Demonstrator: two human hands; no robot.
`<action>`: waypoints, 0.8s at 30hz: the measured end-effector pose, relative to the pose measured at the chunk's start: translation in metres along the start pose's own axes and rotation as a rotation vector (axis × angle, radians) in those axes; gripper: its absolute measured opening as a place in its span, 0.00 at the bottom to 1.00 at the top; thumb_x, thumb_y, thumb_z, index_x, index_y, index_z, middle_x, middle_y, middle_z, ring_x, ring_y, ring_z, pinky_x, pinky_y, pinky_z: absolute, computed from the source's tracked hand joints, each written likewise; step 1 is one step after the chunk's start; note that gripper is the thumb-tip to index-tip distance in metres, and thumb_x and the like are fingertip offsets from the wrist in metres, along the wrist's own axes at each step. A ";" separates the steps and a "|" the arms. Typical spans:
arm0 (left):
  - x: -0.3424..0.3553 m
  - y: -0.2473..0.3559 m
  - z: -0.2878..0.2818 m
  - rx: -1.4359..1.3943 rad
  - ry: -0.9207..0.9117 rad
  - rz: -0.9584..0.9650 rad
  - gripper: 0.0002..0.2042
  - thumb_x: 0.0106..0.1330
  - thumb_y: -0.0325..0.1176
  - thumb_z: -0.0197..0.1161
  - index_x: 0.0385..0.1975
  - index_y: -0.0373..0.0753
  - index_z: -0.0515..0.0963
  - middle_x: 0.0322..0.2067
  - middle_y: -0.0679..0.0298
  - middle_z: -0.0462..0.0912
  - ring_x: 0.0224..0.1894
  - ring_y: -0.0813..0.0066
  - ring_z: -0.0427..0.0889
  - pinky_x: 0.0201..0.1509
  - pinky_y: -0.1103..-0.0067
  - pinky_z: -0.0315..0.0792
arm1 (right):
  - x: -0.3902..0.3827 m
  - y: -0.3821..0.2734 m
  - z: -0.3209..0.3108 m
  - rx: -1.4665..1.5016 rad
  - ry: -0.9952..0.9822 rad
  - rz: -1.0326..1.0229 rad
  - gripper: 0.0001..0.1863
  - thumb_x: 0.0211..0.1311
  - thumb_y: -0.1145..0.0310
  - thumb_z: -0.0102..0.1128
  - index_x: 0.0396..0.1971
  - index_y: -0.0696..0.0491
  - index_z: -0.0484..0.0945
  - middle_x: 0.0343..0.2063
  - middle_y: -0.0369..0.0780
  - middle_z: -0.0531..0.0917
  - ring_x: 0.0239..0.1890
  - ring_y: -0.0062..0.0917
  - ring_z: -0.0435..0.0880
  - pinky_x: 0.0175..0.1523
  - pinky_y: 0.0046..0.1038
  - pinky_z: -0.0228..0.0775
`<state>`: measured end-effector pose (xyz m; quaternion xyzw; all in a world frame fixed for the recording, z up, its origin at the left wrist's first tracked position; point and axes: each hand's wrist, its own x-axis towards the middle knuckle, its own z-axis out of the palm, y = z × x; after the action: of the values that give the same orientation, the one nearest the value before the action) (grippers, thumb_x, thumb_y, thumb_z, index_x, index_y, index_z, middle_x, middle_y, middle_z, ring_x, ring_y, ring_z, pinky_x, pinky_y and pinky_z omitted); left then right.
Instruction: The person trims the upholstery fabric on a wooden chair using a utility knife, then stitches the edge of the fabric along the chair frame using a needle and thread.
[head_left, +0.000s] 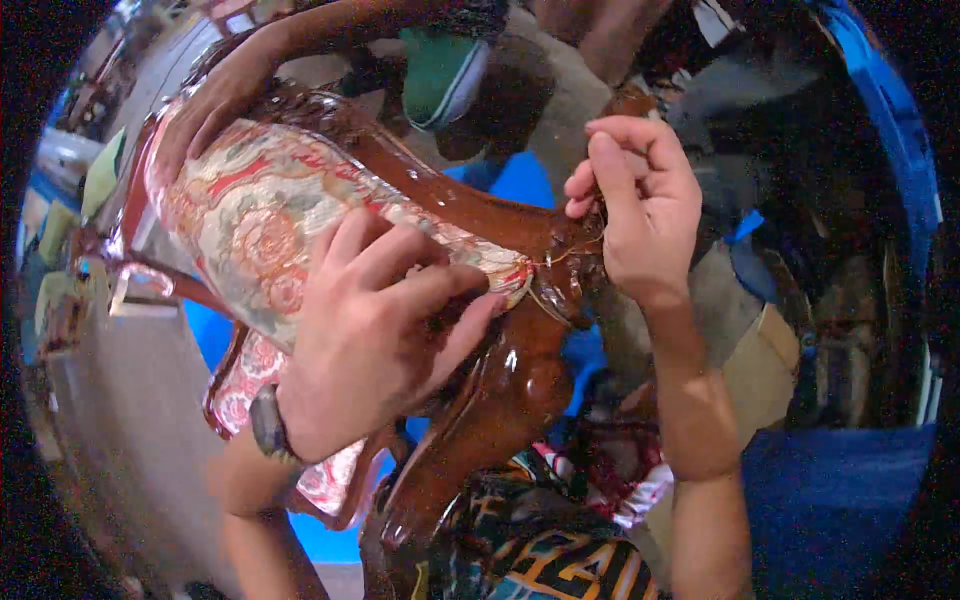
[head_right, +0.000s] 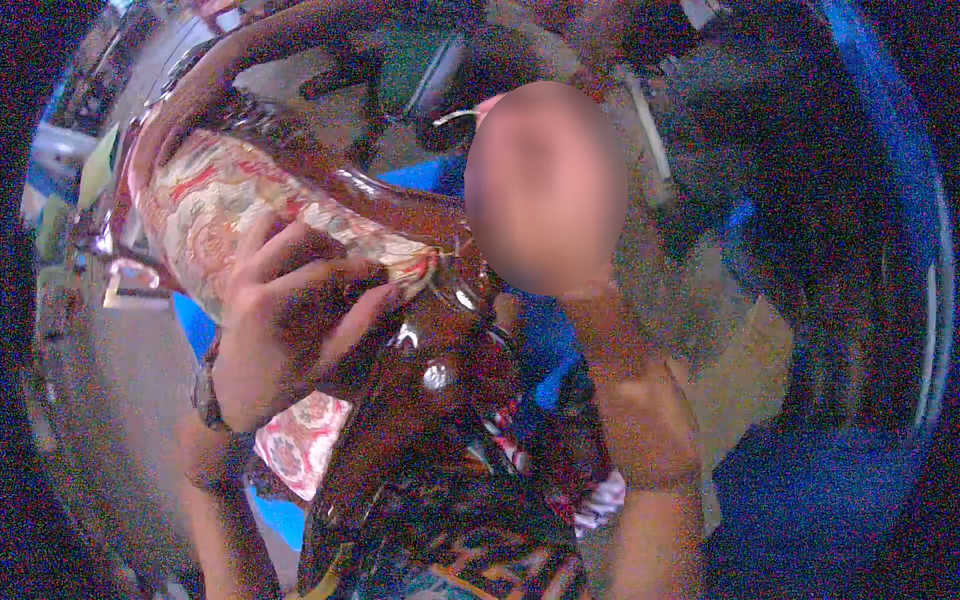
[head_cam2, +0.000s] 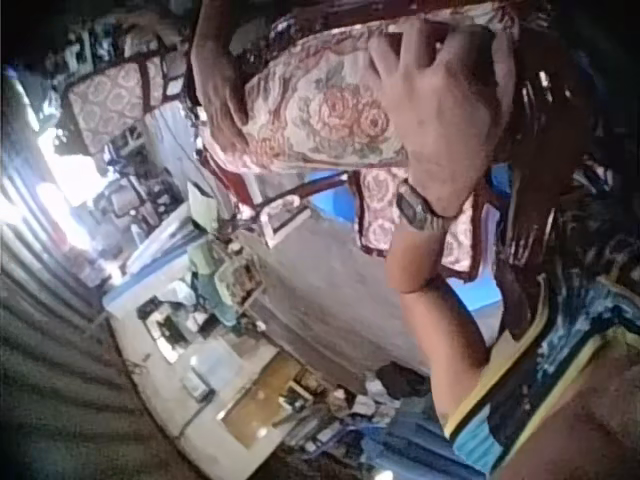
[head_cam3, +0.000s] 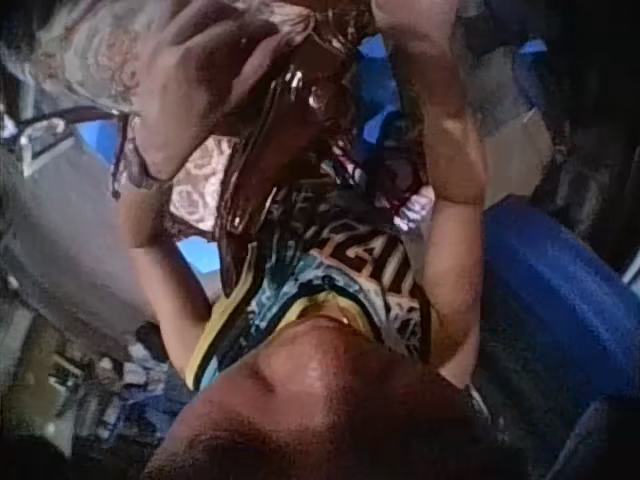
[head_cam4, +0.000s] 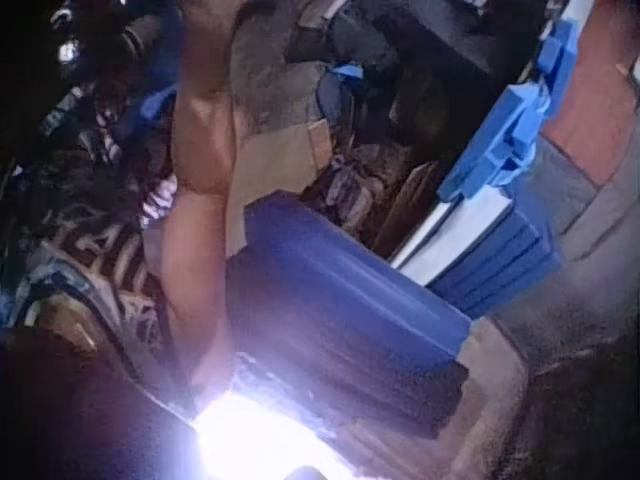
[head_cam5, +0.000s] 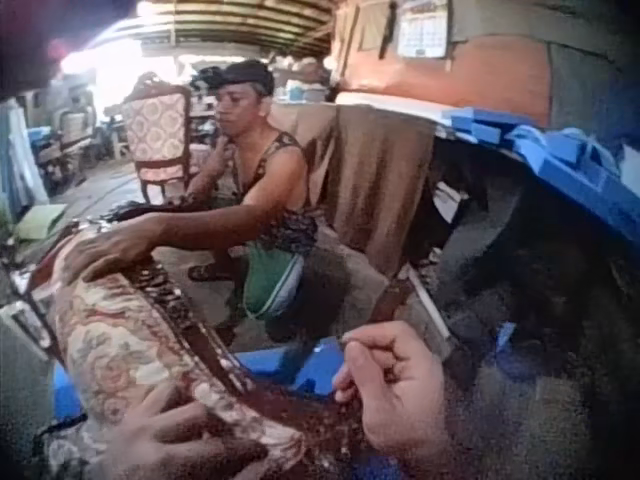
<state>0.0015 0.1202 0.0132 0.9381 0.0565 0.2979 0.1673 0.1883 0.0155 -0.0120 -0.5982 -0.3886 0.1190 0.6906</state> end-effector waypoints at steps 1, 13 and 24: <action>0.003 0.003 0.002 -0.010 -0.033 -0.023 0.07 0.51 0.32 0.72 0.28 0.39 0.83 0.26 0.63 0.76 0.33 0.62 0.75 0.40 0.68 0.71 | -0.002 0.000 -0.002 0.019 0.021 0.032 0.09 0.70 0.67 0.55 0.42 0.57 0.74 0.21 0.36 0.80 0.21 0.15 0.77 0.27 0.18 0.70; 0.048 0.030 -0.004 0.281 -0.476 -0.012 0.05 0.54 0.30 0.60 0.25 0.35 0.77 0.26 0.56 0.79 0.37 0.58 0.80 0.41 0.65 0.76 | 0.009 0.005 -0.010 0.038 0.004 -0.003 0.08 0.65 0.68 0.61 0.32 0.56 0.77 0.22 0.33 0.81 0.24 0.14 0.77 0.30 0.20 0.71; -0.003 0.003 -0.010 0.125 -0.281 0.183 0.21 0.53 0.28 0.68 0.50 0.41 0.79 0.46 0.59 0.77 0.53 0.52 0.74 0.58 0.62 0.71 | -0.004 -0.008 -0.013 -0.012 0.064 0.028 0.06 0.60 0.70 0.65 0.28 0.57 0.80 0.20 0.32 0.80 0.23 0.11 0.75 0.29 0.19 0.68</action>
<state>-0.0067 0.1202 0.0205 0.9803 -0.0345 0.1739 0.0871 0.1923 0.0011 -0.0057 -0.6111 -0.3587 0.1073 0.6974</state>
